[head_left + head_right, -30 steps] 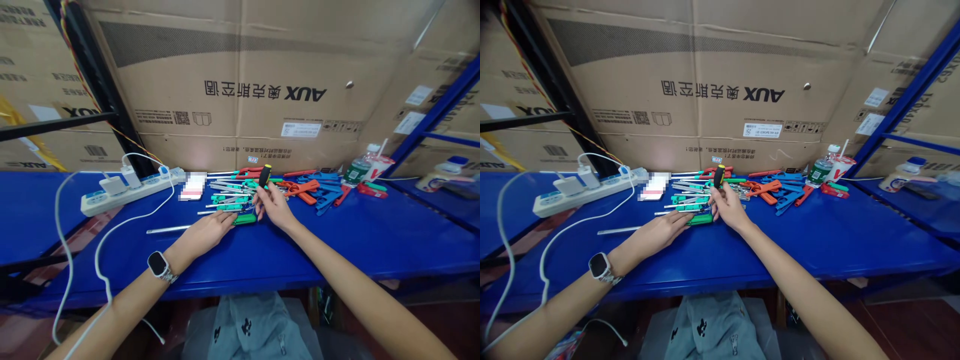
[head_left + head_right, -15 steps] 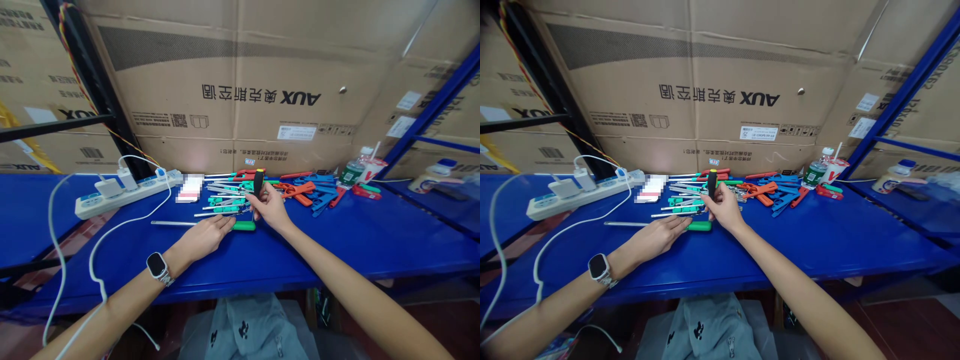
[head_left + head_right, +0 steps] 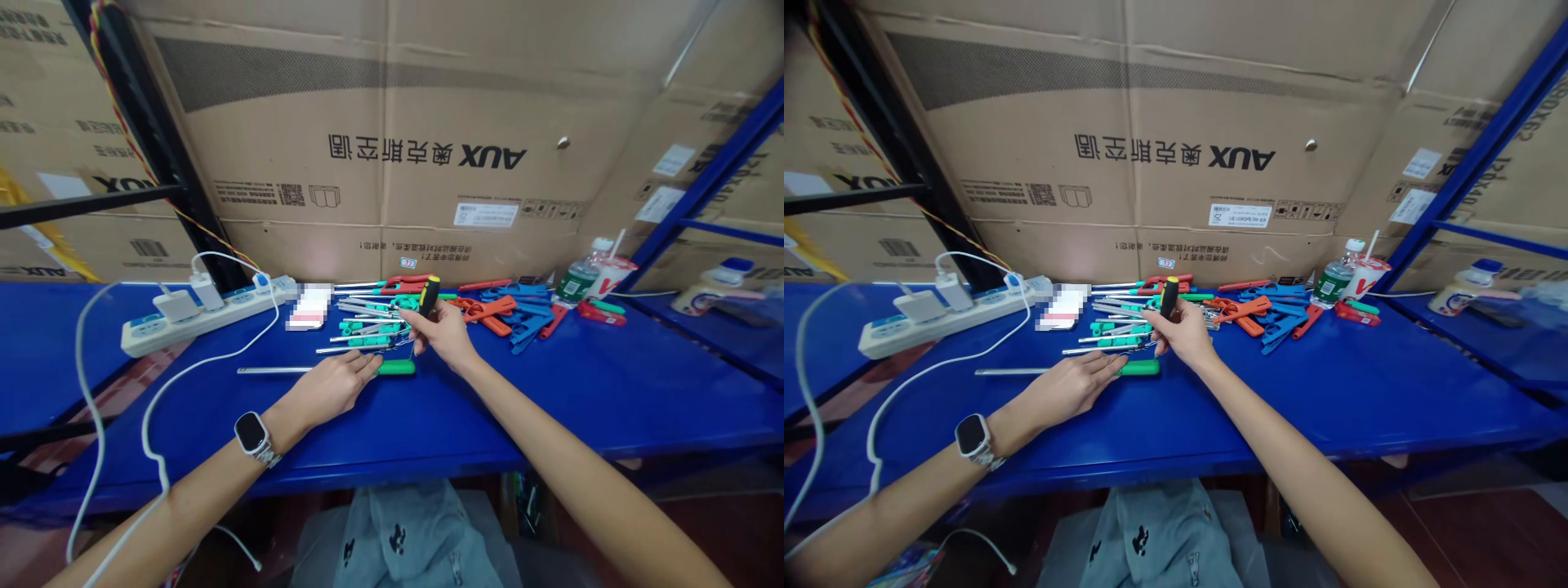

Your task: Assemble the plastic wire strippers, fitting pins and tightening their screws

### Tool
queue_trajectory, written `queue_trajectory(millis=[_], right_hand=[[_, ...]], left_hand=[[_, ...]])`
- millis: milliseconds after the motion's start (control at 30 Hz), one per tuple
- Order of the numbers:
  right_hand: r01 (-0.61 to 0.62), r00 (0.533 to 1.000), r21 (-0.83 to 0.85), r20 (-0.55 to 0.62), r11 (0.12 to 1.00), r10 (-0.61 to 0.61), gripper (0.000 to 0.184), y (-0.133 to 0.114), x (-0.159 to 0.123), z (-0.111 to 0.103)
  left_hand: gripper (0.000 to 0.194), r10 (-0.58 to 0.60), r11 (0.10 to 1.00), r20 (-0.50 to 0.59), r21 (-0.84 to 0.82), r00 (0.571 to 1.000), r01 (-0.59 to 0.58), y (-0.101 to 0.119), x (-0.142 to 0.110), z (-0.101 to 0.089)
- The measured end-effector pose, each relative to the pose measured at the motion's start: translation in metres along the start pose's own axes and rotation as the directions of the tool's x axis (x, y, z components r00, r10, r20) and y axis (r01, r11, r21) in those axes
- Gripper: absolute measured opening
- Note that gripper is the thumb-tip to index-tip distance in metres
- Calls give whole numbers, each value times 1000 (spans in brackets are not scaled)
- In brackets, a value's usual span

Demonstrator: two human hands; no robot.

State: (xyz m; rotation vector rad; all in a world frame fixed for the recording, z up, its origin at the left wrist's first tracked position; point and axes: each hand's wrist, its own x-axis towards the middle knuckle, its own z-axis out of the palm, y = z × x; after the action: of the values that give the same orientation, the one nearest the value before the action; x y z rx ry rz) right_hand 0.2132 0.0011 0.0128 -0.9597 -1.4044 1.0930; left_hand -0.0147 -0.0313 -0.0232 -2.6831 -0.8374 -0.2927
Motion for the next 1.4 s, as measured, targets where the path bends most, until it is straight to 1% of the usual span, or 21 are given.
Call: queue_trajectory(millis=[67,200,267,367,433,500,600,700,767,867,967,1033,1100,1233,1333,1400], right_hand=[[1,1000,-10,24,1000,-1,49,0,0,2],[-66,985,72,165,995,53,51,2,1,-4],[-94,976,93,206,991,73,52,4,2,-8],[-41,986,44,165,998,33,54,9,3,-9],[7,993,13,119,1000,-8,57,12,2,-5],[28,995,5,100,1000,-29,58,12,-3,-1],[47,991,18,124,999,-49,50,10,-13,4],[88,979,19,182,996,-90,41,5,-20,6],[87,970,39,223,995,-93,43,4,-20,5],[8,963,94,268,996,-33,50,5,-12,2],[-82,948,115,314,990,42,46,6,-1,-2],[-99,942,93,329,991,64,43,5,5,-4],[-56,949,35,312,998,42,42,3,8,-3],[93,972,-79,224,993,-73,41,0,9,4],[106,982,-61,166,993,-94,43,-1,7,10],[100,979,-51,185,994,-89,42,-3,4,11]], left_hand=[[38,0,1000,-14,-13,1000,0,0,0,1],[39,-2,999,-32,-39,999,1,0,0,1],[39,-3,999,-27,-40,1000,2,0,1,1],[40,6,999,-21,-42,1000,-7,1,-1,1],[41,10,1000,-10,-29,1000,-10,4,-3,0],[42,-2,1000,14,0,1000,2,9,-7,-3],[43,-43,997,77,67,996,38,19,-11,-10],[44,-113,985,155,148,981,90,24,-7,-17],[42,-142,977,183,186,973,108,23,-2,-18],[40,-163,972,150,192,975,133,17,5,-16],[37,-178,973,111,171,978,157,12,10,-14],[35,-166,978,89,145,982,152,10,10,-13],[33,-143,986,41,91,989,139,9,8,-12],[36,-108,993,-62,-46,992,105,6,2,-11],[41,-94,991,-80,-98,992,86,5,-2,-10],[42,-91,990,-76,-114,993,82,5,-3,-9]])
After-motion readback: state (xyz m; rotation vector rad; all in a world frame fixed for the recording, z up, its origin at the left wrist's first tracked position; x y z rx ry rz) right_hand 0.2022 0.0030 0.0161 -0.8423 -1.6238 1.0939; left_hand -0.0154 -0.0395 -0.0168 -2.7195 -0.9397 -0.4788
